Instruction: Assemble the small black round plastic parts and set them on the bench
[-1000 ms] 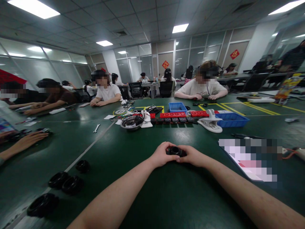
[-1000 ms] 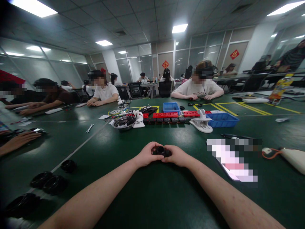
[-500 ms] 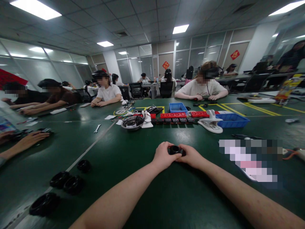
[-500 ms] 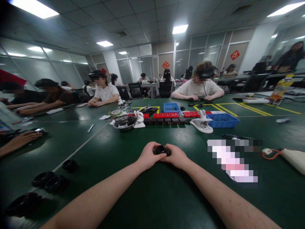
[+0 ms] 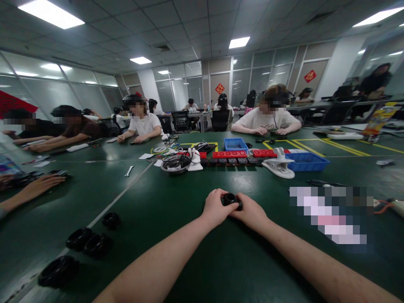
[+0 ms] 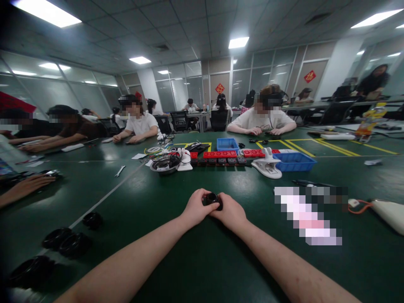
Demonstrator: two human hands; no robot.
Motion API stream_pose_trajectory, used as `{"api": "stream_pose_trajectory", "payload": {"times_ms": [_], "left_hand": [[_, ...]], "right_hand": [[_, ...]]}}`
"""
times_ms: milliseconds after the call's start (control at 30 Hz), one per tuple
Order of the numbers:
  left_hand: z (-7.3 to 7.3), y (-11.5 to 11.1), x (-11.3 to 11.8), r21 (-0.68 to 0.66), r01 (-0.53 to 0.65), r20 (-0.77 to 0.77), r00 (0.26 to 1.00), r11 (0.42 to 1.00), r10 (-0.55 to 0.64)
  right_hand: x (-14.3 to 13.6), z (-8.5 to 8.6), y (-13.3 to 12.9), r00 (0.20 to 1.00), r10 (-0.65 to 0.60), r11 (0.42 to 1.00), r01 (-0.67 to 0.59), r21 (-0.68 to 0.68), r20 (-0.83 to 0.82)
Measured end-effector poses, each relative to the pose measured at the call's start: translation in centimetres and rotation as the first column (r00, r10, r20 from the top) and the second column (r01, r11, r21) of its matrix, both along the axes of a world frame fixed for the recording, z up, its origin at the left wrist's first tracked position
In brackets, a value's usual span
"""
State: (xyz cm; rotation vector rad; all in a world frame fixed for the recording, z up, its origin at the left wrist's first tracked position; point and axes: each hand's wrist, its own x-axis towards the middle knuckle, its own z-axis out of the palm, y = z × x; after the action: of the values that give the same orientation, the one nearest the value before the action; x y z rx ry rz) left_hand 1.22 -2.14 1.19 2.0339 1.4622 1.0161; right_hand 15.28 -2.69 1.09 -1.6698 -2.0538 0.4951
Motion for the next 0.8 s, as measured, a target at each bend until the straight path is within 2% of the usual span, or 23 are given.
{"api": "stream_pose_trajectory", "payload": {"times_ms": [67,167,267,367,500,800], "left_hand": [[0.1,0.3,-0.4,-0.015,0.067,0.014,0.998,0.998,-0.067],[0.3,0.7,-0.9,-0.038,0.184,0.05,0.982,0.982,-0.182],[0.3,1.2,-1.2,-0.091,0.299,0.096,0.952,0.95,-0.29],[0.2,1.4,-1.3,-0.127,0.359,0.118,0.931,0.925,-0.345],[0.4,1.2,-1.3,-0.116,0.345,0.101,0.937,0.931,-0.334],[0.6,0.9,-1.2,-0.108,0.369,0.132,0.926,0.923,-0.354]], "right_hand": [[0.7,0.2,0.4,0.99,0.122,0.992,-0.123,-0.017,-0.064],[1.6,0.5,1.1,0.941,0.292,0.95,-0.305,-0.06,-0.171],[2.2,0.8,1.6,0.898,0.374,0.907,-0.406,-0.111,-0.233],[2.4,0.7,1.8,0.889,0.385,0.889,-0.429,-0.161,-0.246],[2.5,0.4,1.9,0.905,0.357,0.894,-0.403,-0.197,-0.231],[2.5,0.7,1.7,0.903,0.368,0.904,-0.403,-0.14,-0.224]]}}
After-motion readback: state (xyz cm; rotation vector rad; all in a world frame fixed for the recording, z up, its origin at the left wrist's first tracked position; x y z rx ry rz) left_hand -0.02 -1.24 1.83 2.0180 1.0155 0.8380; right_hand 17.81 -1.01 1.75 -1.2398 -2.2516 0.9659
